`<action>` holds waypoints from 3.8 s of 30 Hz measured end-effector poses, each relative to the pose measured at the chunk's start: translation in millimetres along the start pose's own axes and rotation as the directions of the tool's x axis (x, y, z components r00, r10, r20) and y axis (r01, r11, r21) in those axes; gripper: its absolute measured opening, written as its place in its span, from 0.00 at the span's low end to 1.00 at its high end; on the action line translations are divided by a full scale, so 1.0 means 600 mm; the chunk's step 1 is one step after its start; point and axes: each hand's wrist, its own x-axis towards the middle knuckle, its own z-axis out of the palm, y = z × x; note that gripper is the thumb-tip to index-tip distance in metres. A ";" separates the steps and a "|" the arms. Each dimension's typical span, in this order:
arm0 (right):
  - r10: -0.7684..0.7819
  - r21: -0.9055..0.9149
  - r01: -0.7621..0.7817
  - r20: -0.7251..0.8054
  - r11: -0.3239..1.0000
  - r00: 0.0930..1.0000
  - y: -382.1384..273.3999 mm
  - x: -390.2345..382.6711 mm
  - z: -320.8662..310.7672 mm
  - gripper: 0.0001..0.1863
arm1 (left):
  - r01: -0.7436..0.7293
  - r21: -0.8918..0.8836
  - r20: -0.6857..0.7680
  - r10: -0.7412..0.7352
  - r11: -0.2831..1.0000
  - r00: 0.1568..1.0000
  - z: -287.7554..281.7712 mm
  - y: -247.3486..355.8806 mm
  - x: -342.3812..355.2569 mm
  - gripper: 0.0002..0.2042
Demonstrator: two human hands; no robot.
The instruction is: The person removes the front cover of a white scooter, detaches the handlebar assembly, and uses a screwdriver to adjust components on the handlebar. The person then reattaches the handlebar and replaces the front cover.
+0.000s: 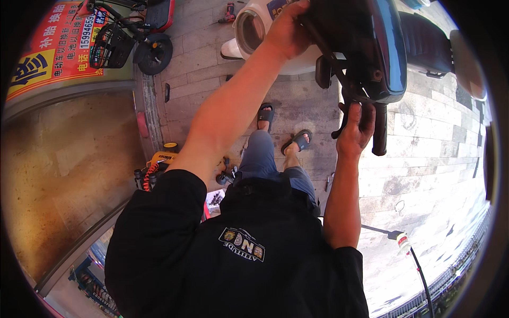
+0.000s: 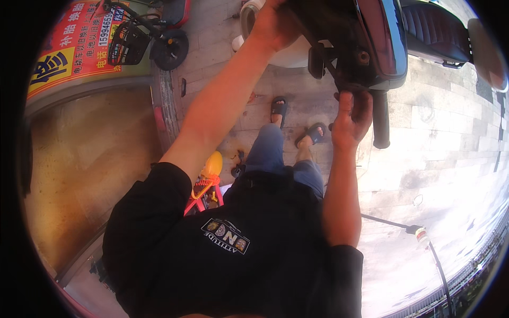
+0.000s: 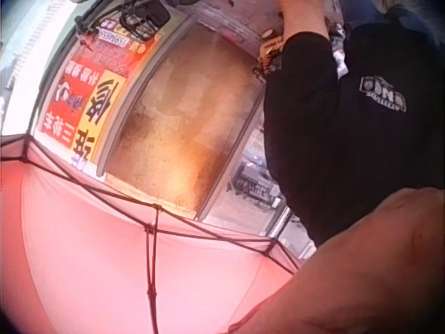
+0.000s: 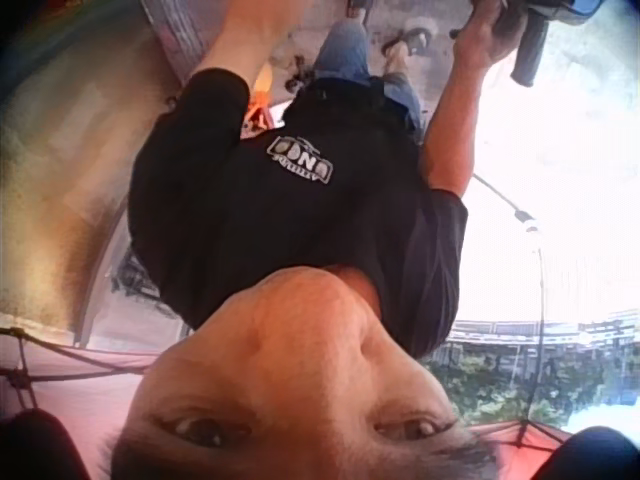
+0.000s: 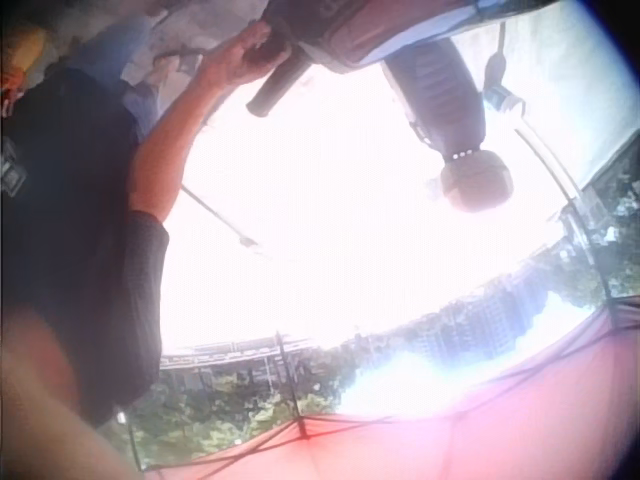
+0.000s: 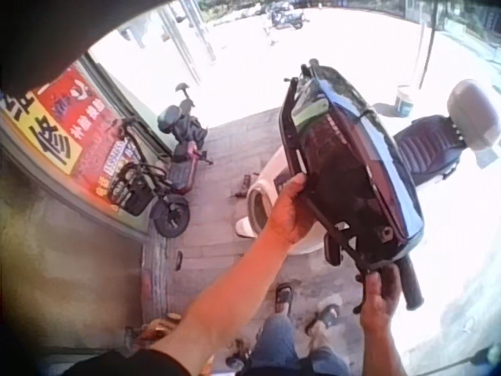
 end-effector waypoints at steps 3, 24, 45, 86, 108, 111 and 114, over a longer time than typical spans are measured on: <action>-0.050 -0.066 0.044 -0.098 0.997 0.994 0.002 -0.002 0.014 0.19 | -0.017 0.093 -0.025 0.019 0.996 1.000 -0.011 0.008 0.002 0.21; 0.204 -0.620 -0.333 -0.271 0.711 0.941 -0.076 -0.021 0.055 0.31 | -0.091 0.462 -0.162 0.185 0.882 0.969 -0.048 0.184 0.161 0.31; -0.140 -0.793 0.593 0.577 0.140 0.805 -0.382 0.428 0.209 0.20 | 0.145 0.352 0.245 -0.240 0.925 0.939 -0.076 0.237 0.272 0.48; 0.944 -0.156 0.961 -0.278 -0.227 0.177 -0.144 0.788 0.601 0.21 | 0.046 0.232 0.061 -0.061 0.972 0.996 -0.054 0.210 0.269 0.23; 0.915 -0.267 0.941 -0.393 -0.207 0.090 -0.129 0.807 0.588 0.17 | 0.041 0.230 -0.046 -0.031 0.972 0.998 -0.036 0.210 0.277 0.23; 0.934 -0.264 0.917 -0.278 -0.300 0.225 -0.129 0.799 0.581 0.12 | 0.021 0.219 -0.074 -0.005 0.975 0.997 -0.040 0.210 0.271 0.23; 0.917 -0.268 0.886 -0.238 -0.378 0.319 -0.131 0.795 0.577 0.11 | -0.004 0.276 -0.081 0.027 0.961 0.996 -0.040 0.212 0.267 0.23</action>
